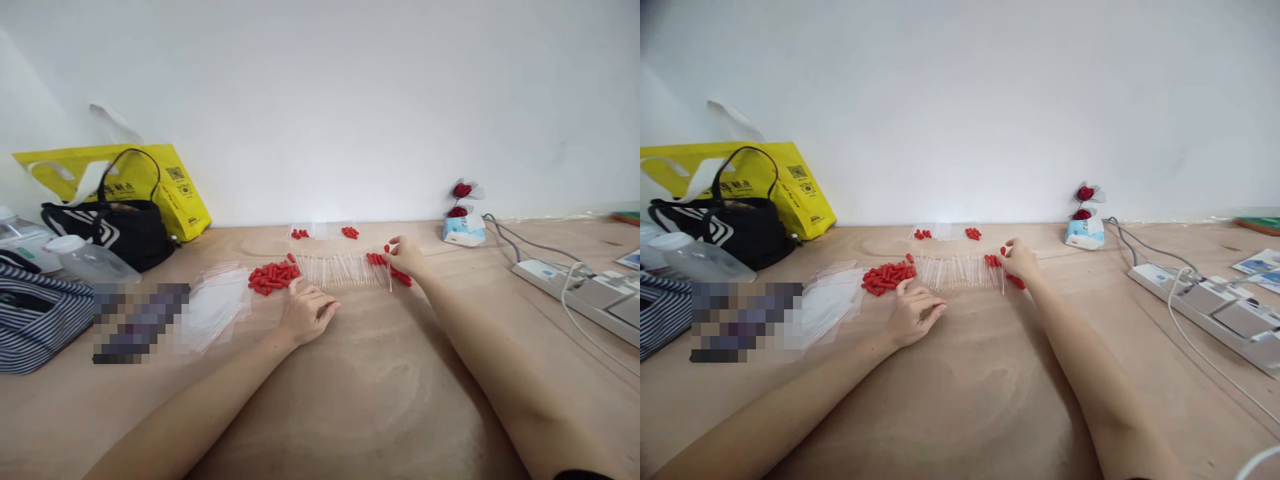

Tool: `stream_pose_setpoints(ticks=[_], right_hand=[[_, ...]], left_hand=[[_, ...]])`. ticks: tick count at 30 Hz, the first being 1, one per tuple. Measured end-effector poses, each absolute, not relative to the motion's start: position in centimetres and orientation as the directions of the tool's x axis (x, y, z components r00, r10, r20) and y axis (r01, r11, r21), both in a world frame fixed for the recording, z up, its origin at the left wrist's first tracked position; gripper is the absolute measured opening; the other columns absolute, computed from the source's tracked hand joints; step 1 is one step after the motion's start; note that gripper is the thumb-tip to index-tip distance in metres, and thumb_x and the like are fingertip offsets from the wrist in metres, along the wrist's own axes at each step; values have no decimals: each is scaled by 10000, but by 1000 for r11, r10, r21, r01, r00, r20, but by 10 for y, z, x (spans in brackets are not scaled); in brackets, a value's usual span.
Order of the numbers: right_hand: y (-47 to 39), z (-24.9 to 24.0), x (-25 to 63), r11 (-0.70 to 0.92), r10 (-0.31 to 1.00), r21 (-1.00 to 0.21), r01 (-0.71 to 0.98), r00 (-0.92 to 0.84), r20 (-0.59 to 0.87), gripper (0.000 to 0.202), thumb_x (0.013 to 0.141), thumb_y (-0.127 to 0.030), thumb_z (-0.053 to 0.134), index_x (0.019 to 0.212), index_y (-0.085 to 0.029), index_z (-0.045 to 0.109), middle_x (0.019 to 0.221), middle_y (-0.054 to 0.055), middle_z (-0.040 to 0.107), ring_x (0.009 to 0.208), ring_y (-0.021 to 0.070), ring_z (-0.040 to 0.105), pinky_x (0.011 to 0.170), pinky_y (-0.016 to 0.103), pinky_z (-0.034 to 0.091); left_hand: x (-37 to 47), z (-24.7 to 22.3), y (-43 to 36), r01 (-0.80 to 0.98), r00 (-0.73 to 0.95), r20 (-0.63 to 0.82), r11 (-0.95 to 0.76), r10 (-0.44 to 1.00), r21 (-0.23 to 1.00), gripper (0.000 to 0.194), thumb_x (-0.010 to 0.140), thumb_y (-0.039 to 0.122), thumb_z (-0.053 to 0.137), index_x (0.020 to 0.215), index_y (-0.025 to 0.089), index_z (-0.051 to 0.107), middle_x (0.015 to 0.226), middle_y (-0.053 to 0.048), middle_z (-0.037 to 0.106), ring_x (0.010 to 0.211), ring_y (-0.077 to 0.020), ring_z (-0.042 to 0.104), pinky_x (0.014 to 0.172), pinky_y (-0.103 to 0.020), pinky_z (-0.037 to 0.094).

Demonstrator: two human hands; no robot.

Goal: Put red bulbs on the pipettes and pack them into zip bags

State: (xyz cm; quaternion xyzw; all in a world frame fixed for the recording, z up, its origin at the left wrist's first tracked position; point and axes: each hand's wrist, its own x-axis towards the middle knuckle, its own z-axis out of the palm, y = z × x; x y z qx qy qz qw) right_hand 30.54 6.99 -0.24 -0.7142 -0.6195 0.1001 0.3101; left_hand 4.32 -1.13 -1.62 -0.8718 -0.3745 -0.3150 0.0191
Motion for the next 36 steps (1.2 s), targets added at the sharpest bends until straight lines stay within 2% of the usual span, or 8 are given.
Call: stream_pose_setpoints(ticks=[3, 8, 12, 18, 22, 27, 32, 36], right_hand=[[72, -11, 302, -94, 949, -480, 872, 225, 222, 363, 701, -333, 534, 1020, -170, 474, 804, 42, 650, 833, 207, 569, 676, 290, 347], [71, -15, 296, -105, 945, -441, 891, 228, 236, 339, 727, -387, 518, 989, -176, 482, 796, 42, 653, 852, 204, 571, 697, 291, 338], [66, -9, 292, -66, 954, -335, 940, 158, 255, 285, 684, -430, 545, 846, -195, 547, 843, 50, 647, 840, 217, 561, 704, 309, 322], [57, -7, 281, 62, 976, -240, 969, -8, 220, 115, 687, -266, 521, 754, -209, 595, 786, 18, 657, 804, 187, 556, 722, 309, 295], [56, -9, 278, 36, 974, -181, 983, 6, 225, 171, 712, -198, 467, 770, -214, 627, 833, 43, 661, 848, 209, 551, 741, 332, 298], [55, -12, 273, -20, 982, -116, 993, 42, 186, 220, 754, -220, 435, 726, -192, 651, 815, 100, 657, 835, 241, 565, 756, 383, 314], [57, -9, 265, -92, 983, -134, 987, 111, 143, 244, 747, -311, 454, 690, -174, 648, 799, 125, 652, 813, 266, 582, 758, 421, 331], [59, -3, 259, -181, 978, -149, 972, 194, 75, 175, 688, -283, 510, 730, -170, 638, 826, 118, 647, 798, 256, 590, 779, 434, 338]], left_hand=[[43, -16, -11, 671, 520, 554, -712, 650, 206, 219, 832, 277, 448, 722, 226, 630, 647, 34, 664, 718, -136, 584, 977, -474, 127], [43, -15, -12, 672, 523, 543, -710, 657, 211, 246, 844, 280, 430, 707, 222, 627, 632, 32, 658, 704, -135, 579, 980, -490, 104], [43, -15, -12, 673, 522, 543, -709, 658, 211, 248, 844, 279, 433, 697, 219, 623, 631, 34, 656, 706, -134, 578, 980, -488, 104], [43, -14, -11, 674, 523, 544, -709, 656, 208, 241, 837, 274, 433, 702, 220, 626, 635, 35, 657, 709, -133, 578, 969, -479, 137], [43, -14, -10, 665, 527, 529, -710, 665, 231, 249, 843, 274, 425, 697, 216, 618, 636, 37, 653, 714, -134, 578, 971, -491, 108], [44, -15, -8, 665, 533, 512, -708, 673, 238, 273, 854, 280, 411, 675, 209, 604, 623, 36, 645, 716, -137, 573, 971, -491, 100], [45, -15, -7, 664, 539, 515, -712, 666, 227, 263, 854, 280, 418, 685, 210, 607, 629, 42, 645, 708, -128, 569, 972, -477, 104], [44, -15, -8, 667, 541, 513, -711, 667, 222, 263, 853, 278, 420, 682, 208, 607, 639, 41, 649, 716, -128, 568, 974, -471, 107]])
